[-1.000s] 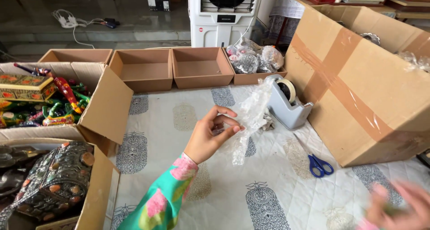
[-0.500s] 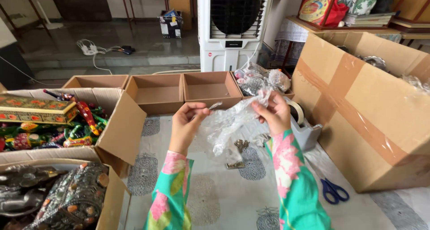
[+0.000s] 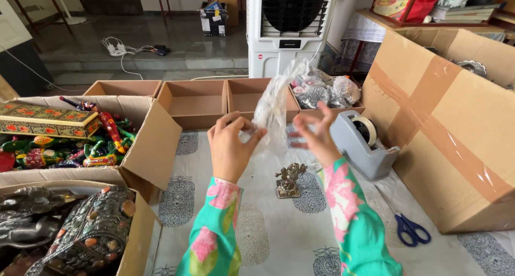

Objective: The person wraps metal figurines in bubble wrap and secures them with clear tape using a dispenser.

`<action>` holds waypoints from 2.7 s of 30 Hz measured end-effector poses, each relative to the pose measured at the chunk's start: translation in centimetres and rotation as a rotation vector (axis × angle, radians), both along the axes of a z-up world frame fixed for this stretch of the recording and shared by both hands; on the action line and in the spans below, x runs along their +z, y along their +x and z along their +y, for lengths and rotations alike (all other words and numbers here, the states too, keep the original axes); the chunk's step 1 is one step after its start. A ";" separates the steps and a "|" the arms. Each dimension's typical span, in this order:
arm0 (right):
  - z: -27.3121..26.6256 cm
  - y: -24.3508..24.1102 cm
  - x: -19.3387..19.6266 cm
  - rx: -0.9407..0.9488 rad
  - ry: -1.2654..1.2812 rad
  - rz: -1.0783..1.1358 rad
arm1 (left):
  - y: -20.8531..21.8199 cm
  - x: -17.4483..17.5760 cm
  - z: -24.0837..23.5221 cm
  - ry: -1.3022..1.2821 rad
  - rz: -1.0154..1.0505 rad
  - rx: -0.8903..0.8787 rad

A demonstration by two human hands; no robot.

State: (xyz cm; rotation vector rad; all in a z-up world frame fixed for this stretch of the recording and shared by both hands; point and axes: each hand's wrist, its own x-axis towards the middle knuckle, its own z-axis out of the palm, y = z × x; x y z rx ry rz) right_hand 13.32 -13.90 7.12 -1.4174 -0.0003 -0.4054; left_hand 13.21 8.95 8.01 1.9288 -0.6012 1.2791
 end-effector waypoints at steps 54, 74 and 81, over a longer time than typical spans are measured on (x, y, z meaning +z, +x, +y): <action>-2.0 -1.2 0.6 -0.038 -0.426 -0.277 | -3.4 4.6 1.3 -0.035 -0.095 -0.032; -1.4 -3.5 2.7 0.225 -0.688 -0.181 | -0.9 0.7 1.7 0.426 0.659 -0.382; -0.1 -3.5 2.4 0.120 -0.715 -0.224 | -1.1 1.5 2.2 0.448 0.778 -0.478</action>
